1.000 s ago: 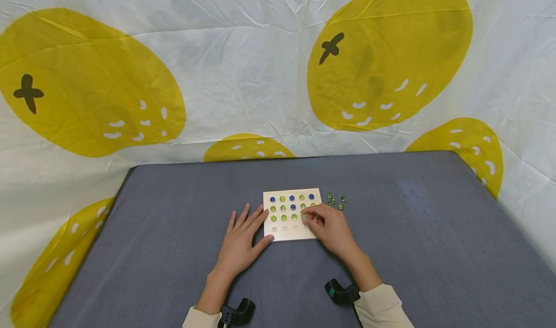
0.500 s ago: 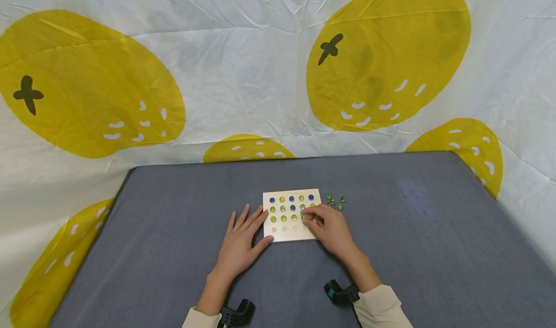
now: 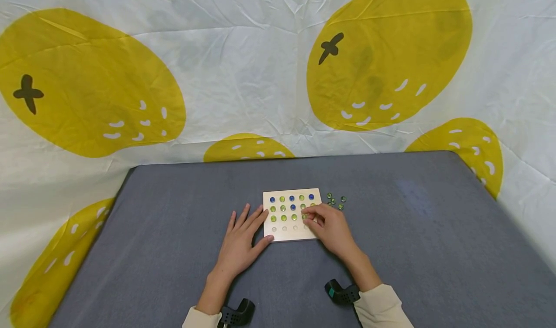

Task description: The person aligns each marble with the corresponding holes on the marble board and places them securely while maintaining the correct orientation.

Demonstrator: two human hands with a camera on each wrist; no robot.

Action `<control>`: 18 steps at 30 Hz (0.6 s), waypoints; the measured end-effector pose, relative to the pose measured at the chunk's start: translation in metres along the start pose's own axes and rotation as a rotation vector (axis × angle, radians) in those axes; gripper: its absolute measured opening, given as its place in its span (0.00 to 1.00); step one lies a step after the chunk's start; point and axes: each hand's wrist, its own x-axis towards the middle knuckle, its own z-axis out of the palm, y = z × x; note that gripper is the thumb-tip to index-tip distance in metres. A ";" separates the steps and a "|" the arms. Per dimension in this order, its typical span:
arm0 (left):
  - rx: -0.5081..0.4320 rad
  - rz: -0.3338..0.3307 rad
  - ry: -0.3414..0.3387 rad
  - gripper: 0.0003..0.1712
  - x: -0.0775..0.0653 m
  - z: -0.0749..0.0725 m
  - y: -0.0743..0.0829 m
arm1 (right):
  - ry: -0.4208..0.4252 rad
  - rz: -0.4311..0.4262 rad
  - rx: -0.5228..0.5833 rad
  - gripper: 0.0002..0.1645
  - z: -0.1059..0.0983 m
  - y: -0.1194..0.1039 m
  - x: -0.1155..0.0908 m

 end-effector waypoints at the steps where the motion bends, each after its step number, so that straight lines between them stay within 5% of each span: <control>1: 0.001 0.000 0.000 0.37 0.000 0.000 0.000 | -0.001 0.002 0.001 0.10 0.000 0.000 0.000; 18: -0.002 0.001 0.002 0.37 0.000 -0.001 0.001 | -0.003 0.037 0.032 0.11 -0.004 -0.003 0.000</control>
